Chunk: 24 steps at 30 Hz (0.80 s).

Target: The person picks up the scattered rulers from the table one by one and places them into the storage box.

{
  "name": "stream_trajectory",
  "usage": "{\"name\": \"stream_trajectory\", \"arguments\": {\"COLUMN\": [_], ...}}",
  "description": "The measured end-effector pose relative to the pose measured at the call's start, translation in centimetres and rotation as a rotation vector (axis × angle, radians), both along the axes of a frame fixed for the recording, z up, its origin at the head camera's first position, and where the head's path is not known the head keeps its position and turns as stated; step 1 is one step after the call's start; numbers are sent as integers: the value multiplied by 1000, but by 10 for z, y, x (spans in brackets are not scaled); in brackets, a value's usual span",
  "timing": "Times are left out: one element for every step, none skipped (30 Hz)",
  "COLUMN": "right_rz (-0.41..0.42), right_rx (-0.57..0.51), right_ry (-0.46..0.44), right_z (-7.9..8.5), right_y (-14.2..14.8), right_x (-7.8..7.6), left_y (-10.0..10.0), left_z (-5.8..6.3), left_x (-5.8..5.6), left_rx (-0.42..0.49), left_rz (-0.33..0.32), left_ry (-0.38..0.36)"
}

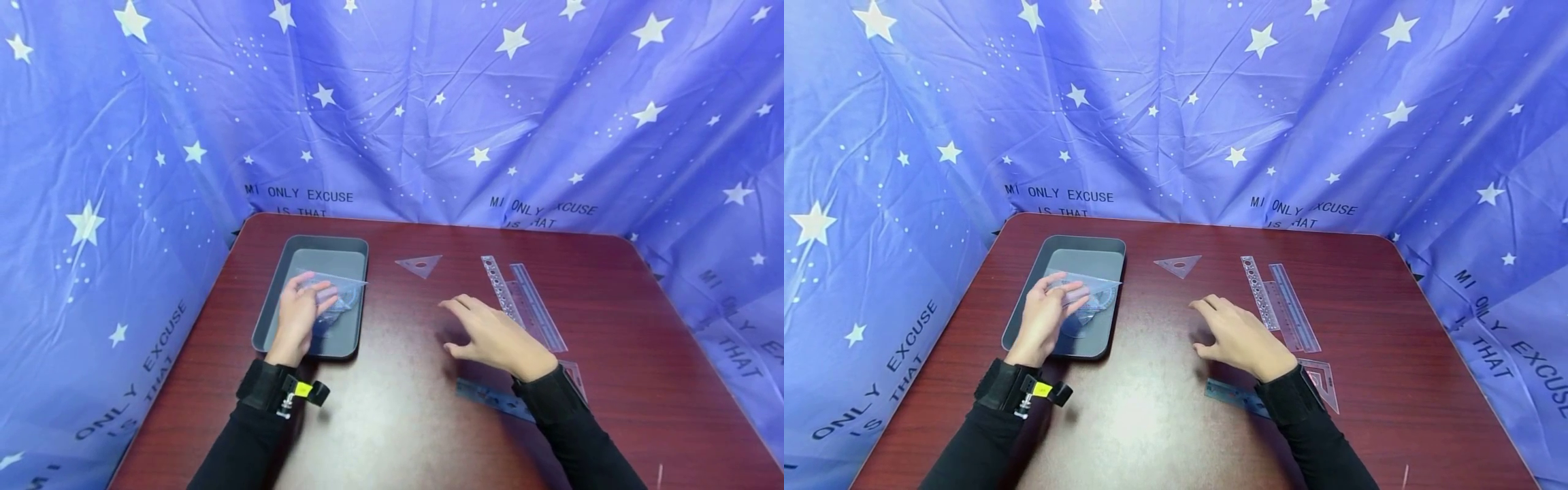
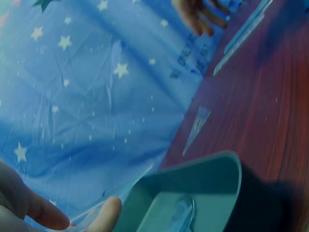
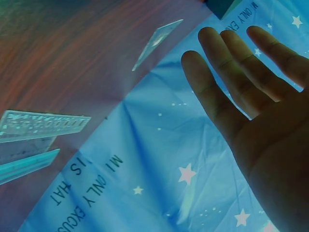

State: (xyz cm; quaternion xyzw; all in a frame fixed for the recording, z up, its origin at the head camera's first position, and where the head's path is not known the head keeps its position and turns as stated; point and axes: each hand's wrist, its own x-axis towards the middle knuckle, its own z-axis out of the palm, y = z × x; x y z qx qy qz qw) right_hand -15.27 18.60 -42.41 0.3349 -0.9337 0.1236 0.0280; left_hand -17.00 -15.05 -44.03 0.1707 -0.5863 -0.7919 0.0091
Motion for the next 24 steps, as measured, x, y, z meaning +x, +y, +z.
{"name": "stream_trajectory", "arguments": {"right_rz": [-6,-11,-13,-15,-17,-19,-18,-18,-18,-19,-17,-14,-15,-16,-19,-21,-24,-29,-34,-36,-37,-36,-38,-37], "right_rx": [2,4,6,8,9,8,6,4,3,1,-1,-4,-4,-4,-3,-2,-1,0,1,1,0,0,0,-1], "right_ry": [-12,-20,-23,-26,-28,-30,-30,-29,-29,-32,-34,-34,-35,-36,-37,-38,-40,-43,-47,-50,-53,-54,-57,-57], "right_z": [-1,-2,-3,-4,-5,-6,-7,-8,-9,-9,-10,-11,-11,-12,-12,-12,-13,-13,-13,-13,-13,-13,-12,-11], "right_y": [1,2,3,4,5,5,6,6,7,7,8,8,8,8,9,9,9,9,9,9,9,8,7,7], "right_x": [0,0,0,0,0,-1,-1,-1,-1,-2,-2,-2,-2,-2,-3,-3,-3,-4,-4,-5,-5,-6,-6,-7], "left_y": [-3,-6,-8,-10,-12,-13,-15,-16,-16,-17,-18,-19,-20,-20,-21,-22,-23,-24,-24,-25,-25,-24,-23,-22], "left_z": [-2,-3,-5,-6,-7,-8,-8,-9,-9,-9,-9,-8,-7,-6,-5,-4,-3,-2,-1,0,2,3,5,7], "left_x": [-1,-2,-2,-2,-3,-3,-2,-2,-2,-2,-1,0,0,1,2,3,4,5,7,8,9,11,12,14], "left_rx": [4,9,13,16,20,24,27,27,24,15,3,-15,-38,-67,-101,-135,-173,-218,-262,-307,-348,-391,-430,-461], "left_rz": [6,9,9,7,4,-1,-7,-12,-16,-18,-19,-18,-16,-16,-18,-23,-28,-36,-47,-60,-69,-79,-87,-96], "left_ry": [-14,-24,-36,-47,-56,-64,-72,-78,-87,-97,-106,-119,-133,-147,-156,-163,-171,-177,-180,-183,-184,-185,-185,-179]}}
